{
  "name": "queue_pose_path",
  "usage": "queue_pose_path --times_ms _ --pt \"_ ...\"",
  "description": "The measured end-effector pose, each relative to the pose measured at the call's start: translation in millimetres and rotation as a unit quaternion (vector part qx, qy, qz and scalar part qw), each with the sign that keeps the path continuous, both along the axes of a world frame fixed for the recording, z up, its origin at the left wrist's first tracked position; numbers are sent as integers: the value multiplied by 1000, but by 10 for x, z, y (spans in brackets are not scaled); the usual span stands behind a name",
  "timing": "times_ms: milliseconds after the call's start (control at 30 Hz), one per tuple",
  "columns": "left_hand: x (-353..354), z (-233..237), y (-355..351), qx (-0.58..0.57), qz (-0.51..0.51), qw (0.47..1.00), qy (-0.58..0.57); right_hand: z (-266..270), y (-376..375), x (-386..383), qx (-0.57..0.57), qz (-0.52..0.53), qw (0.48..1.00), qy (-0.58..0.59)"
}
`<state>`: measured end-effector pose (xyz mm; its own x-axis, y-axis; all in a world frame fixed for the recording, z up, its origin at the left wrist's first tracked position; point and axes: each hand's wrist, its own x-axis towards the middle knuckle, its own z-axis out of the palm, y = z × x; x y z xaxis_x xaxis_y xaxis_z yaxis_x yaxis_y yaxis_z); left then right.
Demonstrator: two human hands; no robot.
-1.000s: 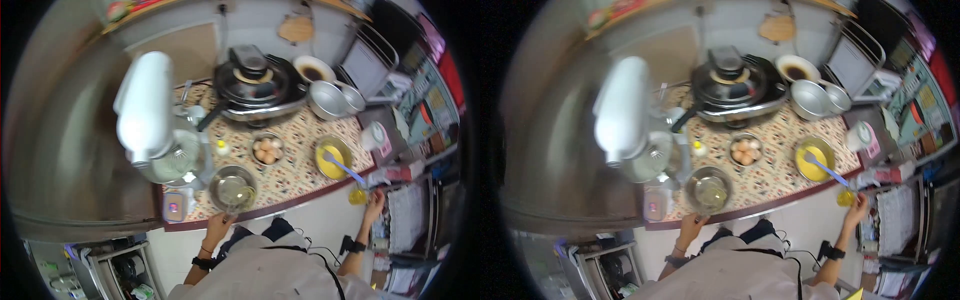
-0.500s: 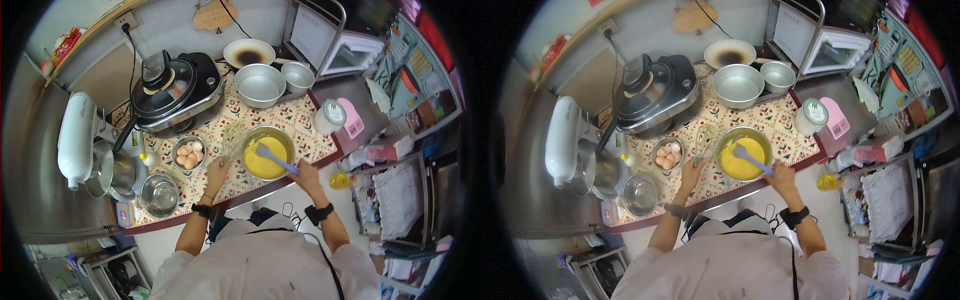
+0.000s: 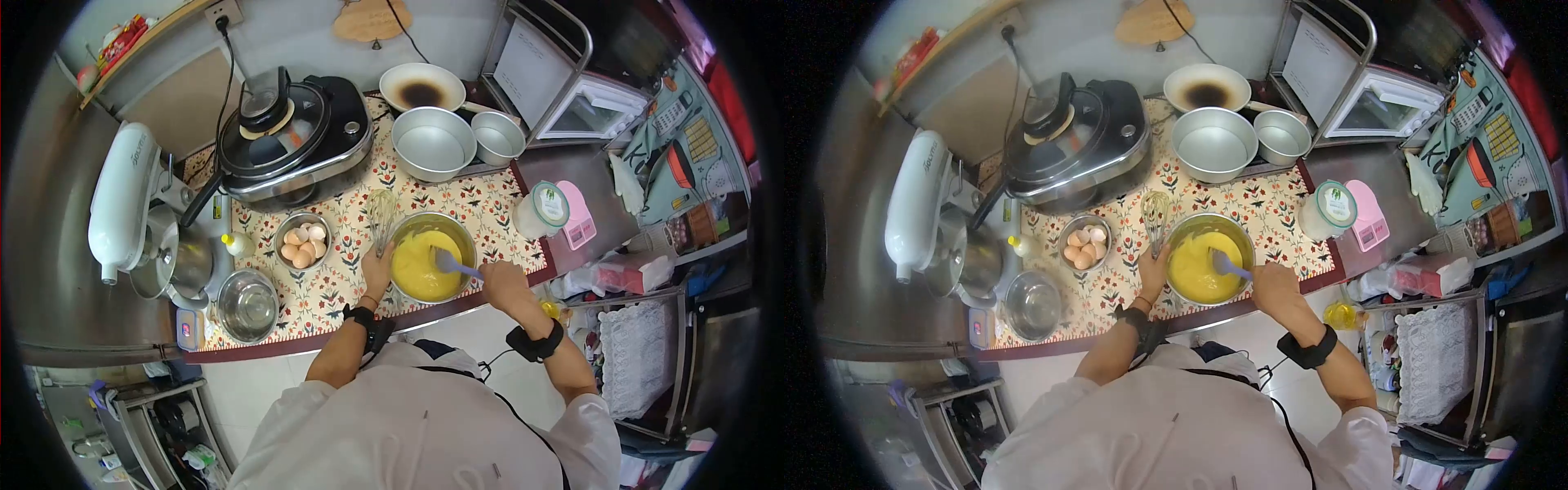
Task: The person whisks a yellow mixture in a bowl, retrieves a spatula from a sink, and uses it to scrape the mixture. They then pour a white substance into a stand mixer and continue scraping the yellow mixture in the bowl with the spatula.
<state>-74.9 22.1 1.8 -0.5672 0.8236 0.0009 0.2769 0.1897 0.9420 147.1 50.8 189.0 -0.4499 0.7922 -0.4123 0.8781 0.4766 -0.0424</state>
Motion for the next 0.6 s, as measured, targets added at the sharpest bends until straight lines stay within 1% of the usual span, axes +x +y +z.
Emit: queue_pose_path --times_ms 67,100,167,200,300,333,400,500,533,600 --pt "-2 34 -12 28 8 1000 -6 3 -18 -120 54 24 998 -2" --pt "15 55 -12 43 11 999 -9 -237 -9 -189 94 38 995 5" --pt "36 17 -44 11 20 999 26 -462 -340 -219 46 50 998 18" --pt "11 12 -2 0 25 999 43 -492 -419 -244 27 56 998 24" --pt "56 -65 4 30 40 998 43 -280 -446 -52 12 143 990 -7" --pt "80 -148 -21 35 37 997 50 -184 -318 -58 14 157 987 -42" --pt "89 -309 39 52 34 995 72 -155 -80 -217 54 137 989 -29" --pt "97 -88 -3 -12 29 998 62 -601 -108 -331 116 50 992 12" --pt "76 -90 47 -7 33 997 68 -606 -292 -334 121 75 989 25" --pt "99 -167 7 -7 36 996 80 -400 -506 -330 121 200 966 -111"
